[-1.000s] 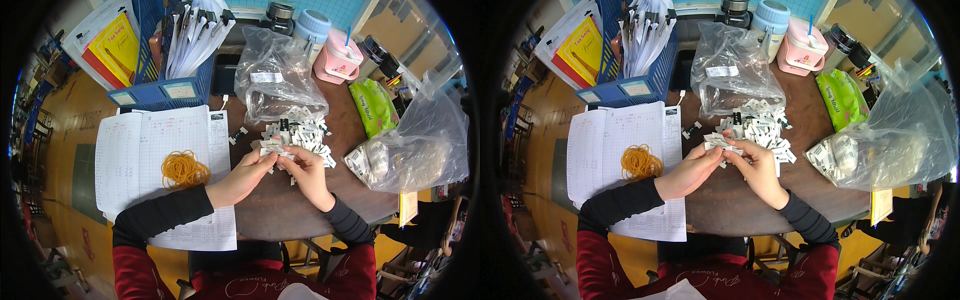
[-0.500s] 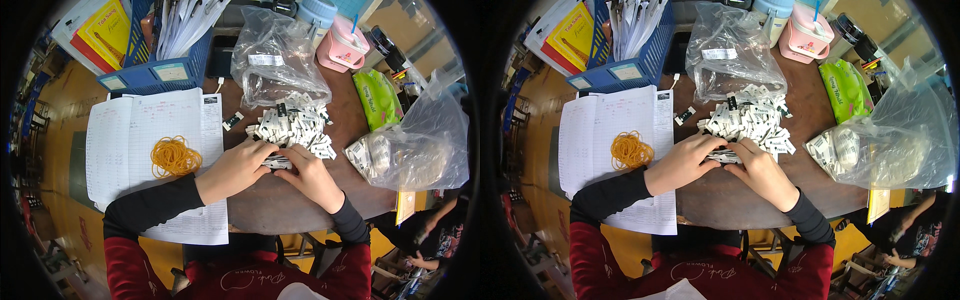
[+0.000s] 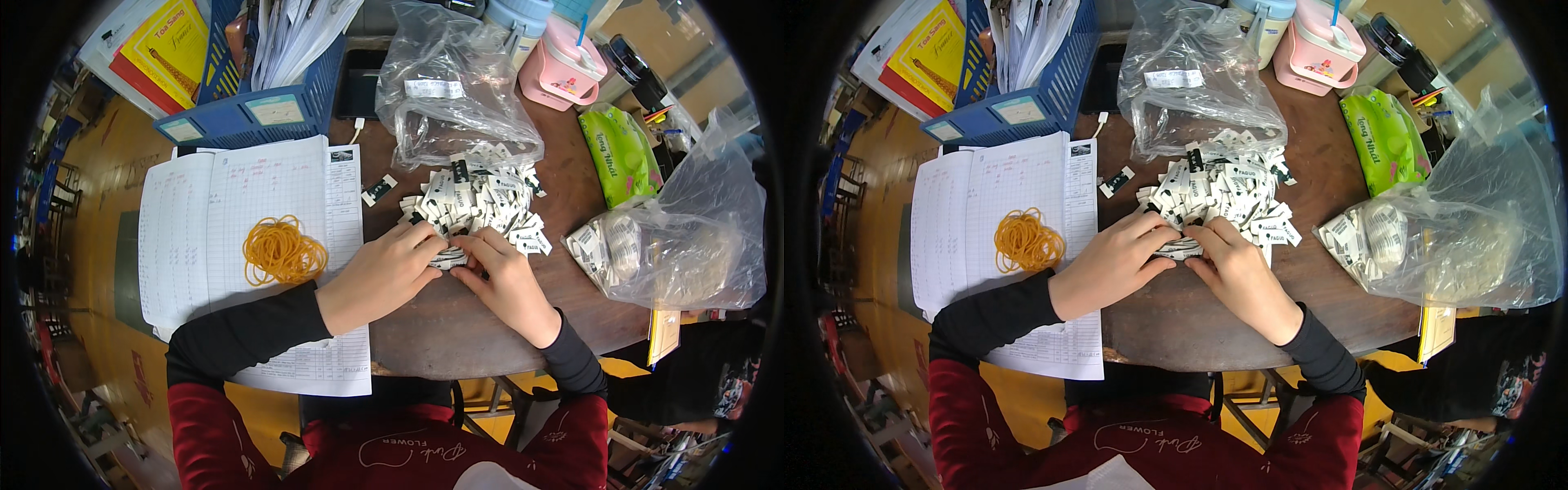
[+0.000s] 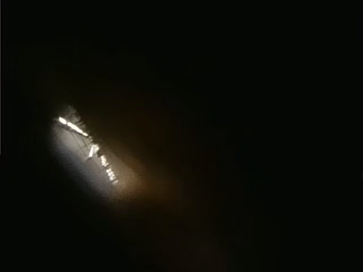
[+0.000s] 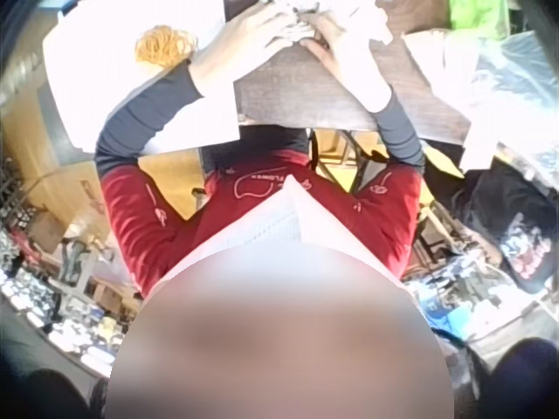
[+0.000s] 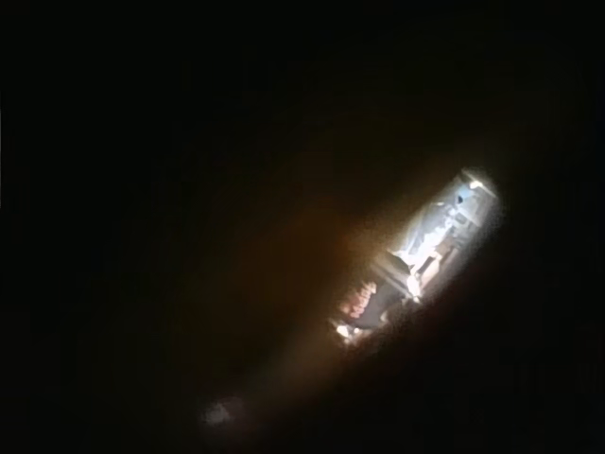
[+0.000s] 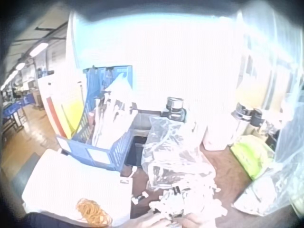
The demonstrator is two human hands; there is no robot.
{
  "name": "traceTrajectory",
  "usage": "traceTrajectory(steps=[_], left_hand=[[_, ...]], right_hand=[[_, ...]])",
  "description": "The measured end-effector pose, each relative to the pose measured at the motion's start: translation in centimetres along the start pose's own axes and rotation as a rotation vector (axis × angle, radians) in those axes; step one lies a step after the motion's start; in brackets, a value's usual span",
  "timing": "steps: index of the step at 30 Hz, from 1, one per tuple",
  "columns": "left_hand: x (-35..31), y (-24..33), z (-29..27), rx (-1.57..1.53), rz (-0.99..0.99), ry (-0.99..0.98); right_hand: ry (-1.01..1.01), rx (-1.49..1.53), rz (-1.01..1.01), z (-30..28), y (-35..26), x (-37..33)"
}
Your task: The person sits at a table and sorts small white tags with green text into neat stacks. They repeatedly pick up tags from a pile, align them, and place them into growing stacks. A notebook and rubber bands are visible on the table.
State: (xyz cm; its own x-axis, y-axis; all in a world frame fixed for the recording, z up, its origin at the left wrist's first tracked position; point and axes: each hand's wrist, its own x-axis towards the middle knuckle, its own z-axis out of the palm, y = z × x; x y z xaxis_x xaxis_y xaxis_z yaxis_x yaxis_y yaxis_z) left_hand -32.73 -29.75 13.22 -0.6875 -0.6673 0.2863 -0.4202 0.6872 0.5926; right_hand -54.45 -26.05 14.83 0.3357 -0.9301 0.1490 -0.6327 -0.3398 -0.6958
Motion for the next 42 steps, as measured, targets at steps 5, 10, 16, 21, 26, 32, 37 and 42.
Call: traceTrajectory(steps=[5, 10, 16, 21, 26, 32, 37, 42], left_hand=[[-0.1, -0.1, 0.4, 0.070, 0.036, -0.055], [0.1, -0.4, 0.1, 0.063, 0.094, 0.045], [0.0, -0.2, -0.3, 0.031, 0.057, 0.009], [0.0, -0.6, -0.3, 0.071, 0.082, 0.017], [0.1, -0.6, 0.0, 0.011, -0.010, 0.077], [0.2, -0.6, -0.2, -0.105, -0.151, 0.019], [0.3, -0.6, -0.2, -0.105, -0.141, 0.053], [0.1, -0.6, -0.1, -0.101, -0.151, 0.053]], right_hand=[[0.082, -0.056, -0.106, 0.3, 0.1, 0.0], [0.043, -0.051, -0.032, 0.1, 0.0, 0.2], [0.025, -0.005, -0.002, 0.0, -0.4, 0.1], [0.042, -0.077, -0.144, 0.0, -0.3, 0.2], [0.056, -0.157, -0.119, 0.0, -0.3, 0.2], [-0.038, -0.258, -0.187, 0.0, -0.3, 0.3], [0.069, -0.440, -0.224, 0.5, -1.0, 0.2], [0.007, -0.517, -0.239, 1.5, -1.9, -0.4]])
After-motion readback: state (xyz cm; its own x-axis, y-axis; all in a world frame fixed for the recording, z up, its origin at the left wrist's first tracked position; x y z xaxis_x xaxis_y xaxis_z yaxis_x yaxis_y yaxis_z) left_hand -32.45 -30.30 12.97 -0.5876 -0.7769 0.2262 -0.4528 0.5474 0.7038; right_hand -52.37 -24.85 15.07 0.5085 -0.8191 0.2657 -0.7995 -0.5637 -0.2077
